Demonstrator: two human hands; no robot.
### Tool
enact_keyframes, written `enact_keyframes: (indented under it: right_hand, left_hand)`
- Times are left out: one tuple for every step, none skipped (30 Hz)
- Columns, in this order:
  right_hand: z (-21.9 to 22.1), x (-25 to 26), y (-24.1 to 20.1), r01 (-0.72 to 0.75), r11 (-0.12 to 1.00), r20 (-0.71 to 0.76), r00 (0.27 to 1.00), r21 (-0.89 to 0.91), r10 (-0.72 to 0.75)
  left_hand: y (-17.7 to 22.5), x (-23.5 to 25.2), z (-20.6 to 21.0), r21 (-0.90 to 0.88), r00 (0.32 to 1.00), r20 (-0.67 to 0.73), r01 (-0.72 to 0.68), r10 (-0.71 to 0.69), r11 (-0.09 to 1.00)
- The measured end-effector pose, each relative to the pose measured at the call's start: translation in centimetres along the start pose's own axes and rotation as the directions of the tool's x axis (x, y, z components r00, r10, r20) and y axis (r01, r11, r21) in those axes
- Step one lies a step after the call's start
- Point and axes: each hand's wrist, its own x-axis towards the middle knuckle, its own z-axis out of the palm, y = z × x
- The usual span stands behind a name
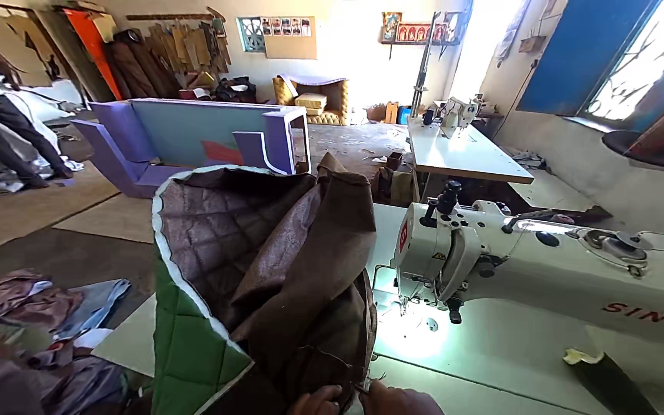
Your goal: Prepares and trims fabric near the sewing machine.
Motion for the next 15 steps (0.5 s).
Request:
enact_keyframes:
  right_hand:
    - [0.3,-0.1,0.4,0.004,1.000,-0.004,1.000,-0.004,-0.004]
    - [0.6,-0.2,1.0,0.009,1.000,-0.013,1.000,-0.005,-0.009]
    - [0.9,-0.3,1.5,0.012,1.000,-0.033,0.999,0.004,-0.012]
    - [1.0,-0.5,2.0,0.014,1.000,-0.055,0.998,0.020,-0.013]
    - [1.2,-0.6,2.5,0.011,0.999,-0.083,0.996,0.044,-0.007]
    - [1.3,-0.8,3.1,0.013,0.998,-0.110,0.994,0.066,-0.006]
    - [1.2,-1.1,3.7,0.010,0.995,-0.130,0.991,0.102,0.003]
    - [1.0,-1.3,4.2,-0.002,0.989,-0.137,0.990,0.150,0.023]
    - [1.0,-1.5,4.8,-0.006,0.980,-0.155,0.987,0.198,0.037]
    - [1.0,-1.6,5.5,0.007,0.970,-0.185,0.982,0.241,0.039]
    - [1.0,-1.6,6.0,0.025,0.962,-0.208,0.977,0.271,0.033]
    - [1.0,-1.6,6.4,0.043,0.954,-0.223,0.975,0.295,0.025]
    - [1.0,-1.6,6.7,0.058,0.946,-0.231,0.973,0.320,0.019]
    - [0.9,-1.6,6.8,0.062,0.939,-0.226,0.974,0.338,0.017]
    - [0.8,-1.7,6.8,0.058,0.934,-0.212,0.977,0.352,0.020]
  left_hand:
    - [-0.1,0.0,0.0,0.003,1.000,0.011,0.001,-0.001,1.000]
    - [-0.1,0.0,0.0,0.005,1.000,0.025,0.002,-0.002,1.000]
    - [0.0,0.1,-0.2,-0.010,0.999,0.052,0.012,-0.012,1.000]
    - [0.3,0.4,-0.4,-0.021,0.997,0.075,0.027,-0.025,0.999]
    - [0.8,0.7,-0.7,-0.016,0.994,0.102,0.047,-0.045,0.999]
    - [1.4,1.1,-1.0,0.013,0.991,0.113,0.069,-0.070,0.998]
    - [2.4,1.7,-1.4,0.050,0.985,0.133,0.102,-0.108,0.994]
    - [3.3,2.4,-1.7,0.085,0.980,0.141,0.129,-0.140,0.988]
    - [4.1,3.1,-1.9,0.132,0.982,0.123,0.129,-0.145,0.983]
    - [4.8,3.8,-2.1,0.167,0.987,0.100,0.105,-0.123,0.980]
    - [5.3,4.6,-2.3,0.189,0.990,0.097,0.080,-0.099,0.979]
    - [5.8,5.4,-2.5,0.197,0.988,0.126,0.062,-0.088,0.978]
    - [6.1,6.1,-2.7,0.201,0.977,0.190,0.054,-0.093,0.978]
    - [6.3,6.8,-2.8,0.214,0.955,0.275,0.054,-0.113,0.975]
    - [6.3,7.6,-2.8,0.226,0.910,0.384,0.074,-0.158,0.971]
